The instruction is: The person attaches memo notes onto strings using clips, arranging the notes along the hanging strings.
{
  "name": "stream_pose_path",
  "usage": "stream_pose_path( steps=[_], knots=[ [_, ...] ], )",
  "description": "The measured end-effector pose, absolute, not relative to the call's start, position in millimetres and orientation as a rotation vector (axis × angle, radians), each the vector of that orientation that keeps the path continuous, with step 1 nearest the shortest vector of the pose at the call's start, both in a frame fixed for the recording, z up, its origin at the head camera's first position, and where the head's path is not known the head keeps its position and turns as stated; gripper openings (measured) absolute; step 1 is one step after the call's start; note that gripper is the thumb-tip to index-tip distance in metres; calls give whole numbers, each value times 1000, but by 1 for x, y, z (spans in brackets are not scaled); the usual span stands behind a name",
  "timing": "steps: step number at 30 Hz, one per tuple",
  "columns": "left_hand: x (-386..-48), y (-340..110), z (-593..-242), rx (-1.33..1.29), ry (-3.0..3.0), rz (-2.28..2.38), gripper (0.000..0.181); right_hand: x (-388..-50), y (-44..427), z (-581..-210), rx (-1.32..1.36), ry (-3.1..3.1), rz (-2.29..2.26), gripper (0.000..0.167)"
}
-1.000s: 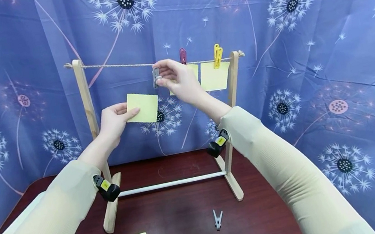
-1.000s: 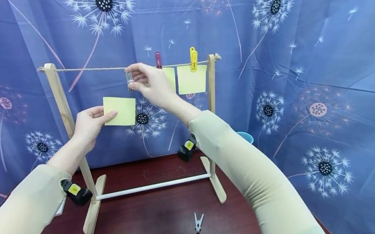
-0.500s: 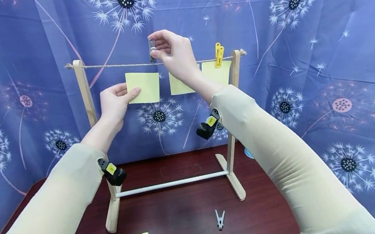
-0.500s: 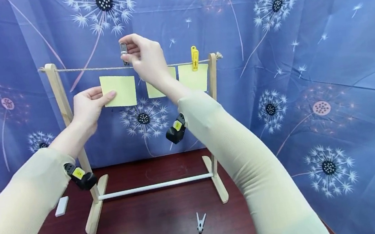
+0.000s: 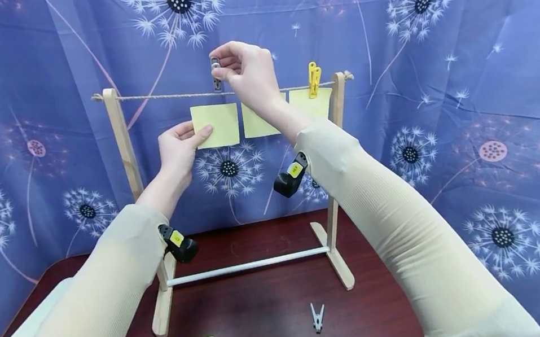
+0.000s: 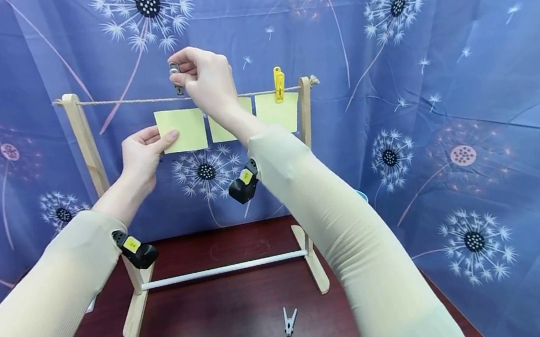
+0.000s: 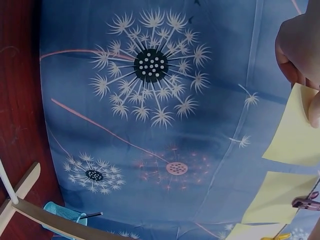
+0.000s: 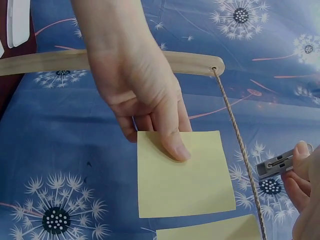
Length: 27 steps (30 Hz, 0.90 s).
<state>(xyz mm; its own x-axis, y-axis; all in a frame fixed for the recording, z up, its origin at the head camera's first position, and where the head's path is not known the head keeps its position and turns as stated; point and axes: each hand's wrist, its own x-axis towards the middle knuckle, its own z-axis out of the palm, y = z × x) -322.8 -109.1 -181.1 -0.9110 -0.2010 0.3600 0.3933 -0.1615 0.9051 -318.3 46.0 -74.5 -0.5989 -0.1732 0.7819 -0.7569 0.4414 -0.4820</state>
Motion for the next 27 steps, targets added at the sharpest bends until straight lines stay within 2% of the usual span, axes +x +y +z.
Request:
stream_pose_path(
  steps=[17,27],
  knots=[
    [-325,-108,-179,-241,-1715,-2094,38,-322,43,-75,736,-2127,1046,15],
    [-324,-109,-178,-271,-1701,-2109,40,-324,43,-75,696,-2245,955,18]
  ],
)
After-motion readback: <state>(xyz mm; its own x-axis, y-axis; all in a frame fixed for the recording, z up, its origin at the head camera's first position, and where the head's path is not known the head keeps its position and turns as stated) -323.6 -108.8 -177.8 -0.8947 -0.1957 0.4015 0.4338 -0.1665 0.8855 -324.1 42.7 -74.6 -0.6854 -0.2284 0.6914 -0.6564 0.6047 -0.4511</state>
